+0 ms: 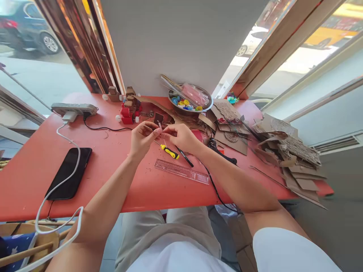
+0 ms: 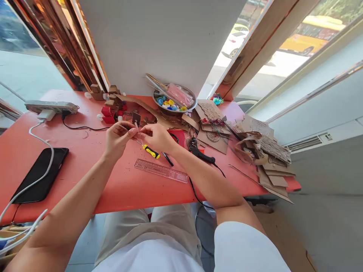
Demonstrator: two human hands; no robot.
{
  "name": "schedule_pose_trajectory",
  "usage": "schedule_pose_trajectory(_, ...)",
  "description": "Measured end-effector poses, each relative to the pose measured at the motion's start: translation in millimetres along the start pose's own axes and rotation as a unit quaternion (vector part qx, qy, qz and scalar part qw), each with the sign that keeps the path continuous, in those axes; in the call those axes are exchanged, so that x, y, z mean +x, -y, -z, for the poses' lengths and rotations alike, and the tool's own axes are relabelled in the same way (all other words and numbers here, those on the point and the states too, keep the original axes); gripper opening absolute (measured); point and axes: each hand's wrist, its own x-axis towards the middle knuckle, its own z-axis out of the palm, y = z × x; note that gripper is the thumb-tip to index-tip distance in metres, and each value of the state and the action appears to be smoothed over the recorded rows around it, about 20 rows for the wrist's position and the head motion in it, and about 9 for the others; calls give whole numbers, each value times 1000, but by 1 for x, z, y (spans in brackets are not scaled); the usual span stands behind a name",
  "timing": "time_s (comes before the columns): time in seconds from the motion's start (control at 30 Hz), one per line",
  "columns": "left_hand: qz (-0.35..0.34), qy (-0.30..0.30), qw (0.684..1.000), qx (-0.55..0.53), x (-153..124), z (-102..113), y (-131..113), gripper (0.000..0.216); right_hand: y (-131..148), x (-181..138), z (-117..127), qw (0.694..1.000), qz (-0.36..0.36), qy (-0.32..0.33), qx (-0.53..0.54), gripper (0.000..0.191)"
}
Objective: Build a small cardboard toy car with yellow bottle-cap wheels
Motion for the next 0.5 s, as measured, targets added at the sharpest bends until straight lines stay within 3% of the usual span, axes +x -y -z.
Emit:
schedule_pose_trajectory(0.13, 49, 65, 996, 40, -8, -5, 0, 41, 3, -24, -5, 997, -19, -40, -58, 16)
schedule_pose_trajectory(0.23, 64, 74, 994, 58, -11, -6, 1, 36, 8, -36, -2, 994, -32, -46, -90, 12)
schedule_pose_trajectory(0.4, 43, 30, 996, 66, -10, -5, -2, 28, 8, -61, 16, 984, -68, -41, -162, 15)
schedule_pose_trajectory(0.5, 32, -28, 998, 51, -8, -5, -3, 23, 0, -82, 31, 966, -108, -41, -233, 14)
